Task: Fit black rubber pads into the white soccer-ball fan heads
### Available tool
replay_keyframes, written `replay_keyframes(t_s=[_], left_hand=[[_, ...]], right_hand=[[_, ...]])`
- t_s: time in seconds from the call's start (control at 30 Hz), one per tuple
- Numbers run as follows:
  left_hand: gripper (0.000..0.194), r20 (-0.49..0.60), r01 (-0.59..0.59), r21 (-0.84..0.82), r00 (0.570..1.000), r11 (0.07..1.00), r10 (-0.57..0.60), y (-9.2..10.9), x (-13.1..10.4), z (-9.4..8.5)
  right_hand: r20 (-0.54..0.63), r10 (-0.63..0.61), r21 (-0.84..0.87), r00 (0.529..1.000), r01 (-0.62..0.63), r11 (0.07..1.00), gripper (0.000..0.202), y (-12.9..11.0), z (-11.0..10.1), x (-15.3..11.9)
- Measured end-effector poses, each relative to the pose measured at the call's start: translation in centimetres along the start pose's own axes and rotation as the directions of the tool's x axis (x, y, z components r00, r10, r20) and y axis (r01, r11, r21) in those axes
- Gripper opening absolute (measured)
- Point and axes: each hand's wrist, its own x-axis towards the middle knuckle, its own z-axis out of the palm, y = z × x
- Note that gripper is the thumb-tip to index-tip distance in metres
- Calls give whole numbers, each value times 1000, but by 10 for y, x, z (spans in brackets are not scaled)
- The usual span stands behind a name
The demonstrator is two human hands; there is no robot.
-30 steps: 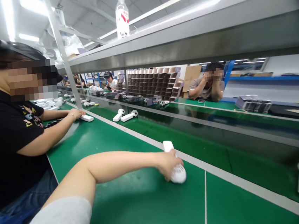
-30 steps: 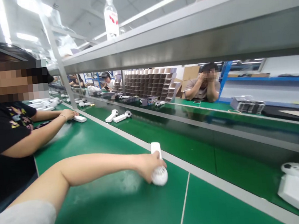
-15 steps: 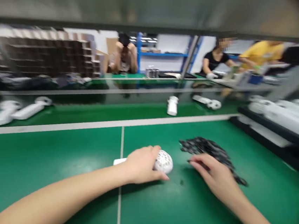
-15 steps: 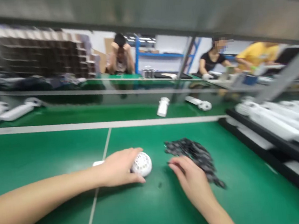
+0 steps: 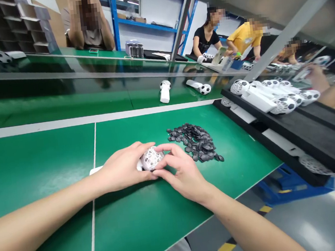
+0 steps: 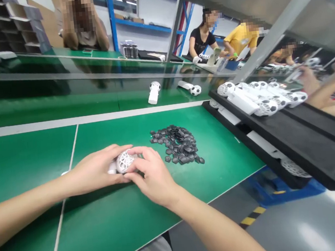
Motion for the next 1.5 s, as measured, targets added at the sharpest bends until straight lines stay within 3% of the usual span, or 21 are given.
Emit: replay_keyframes(t_s=[0.13, 0.23, 0.33, 0.43, 0.5, 0.57, 0.67, 0.77, 0.93, 1.03, 1.13, 1.23, 1.3, 1.43, 1.5], left_hand=[[61, -28, -10, -10, 1000, 1000, 9, 2, -1, 0], [62, -41, 11, -27, 999, 1000, -12, 3, 0, 1], [59, -41, 25, -44, 999, 999, -27, 3, 0, 3], [57, -44, 13, -42, 999, 999, -15, 0, 0, 4], [58, -37, 17, -26, 999, 1000, -18, -3, 0, 5], [59, -27, 30, -6, 999, 1000, -30, -5, 0, 6], [60, -45, 33, 31, 998, 999, -31, -8, 0, 9], [56, -68, 18, 72, 998, 997, -13, -10, 0, 11], [60, -65, -88, 143, 993, 986, 98, -12, 5, 8], [61, -87, -125, 232, 985, 965, 149, -17, 11, 3], [60, -95, -124, 270, 983, 955, 155, -20, 15, -1], [61, -64, -115, 263, 989, 958, 136, -18, 14, -5], [63, -30, -107, 251, 993, 962, 118, -15, 13, -8], [64, 8, -84, 209, 996, 974, 84, -10, 12, -12], [68, -11, -75, 183, 997, 980, 78, -11, 12, -10]], right_hand=[[1, 114, 89, 993, -114, 989, 14, 4, 2, 4], [21, 220, 168, 975, -221, 961, 40, 8, 7, 0], [45, 222, 175, 974, -227, 958, 53, 9, 10, -4], [70, 205, 181, 976, -214, 960, 48, 13, 3, -1], [80, 215, 161, 973, -225, 961, 32, 24, -10, 5], [-5, 243, 11, 970, -243, 970, 12, 41, -25, 12], [-129, 258, -317, 957, -287, 904, 6, 70, -40, 20], [-51, 252, -496, 966, -243, 834, 9, 86, -43, 23], [168, 107, -754, 980, 58, 654, 22, 82, -35, 24], [224, 108, -807, 969, 122, 577, 24, 82, -35, 26], [153, 111, -733, 982, 37, 679, 27, 79, -37, 26], [91, 149, -470, 985, -90, 878, 23, 65, -38, 20], [112, 188, -267, 976, -152, 952, 17, 50, -37, 15], [197, 280, 7, 940, -287, 958, 13, 23, -33, 8], [155, 249, 65, 956, -261, 963, 10, 15, -31, 8]])
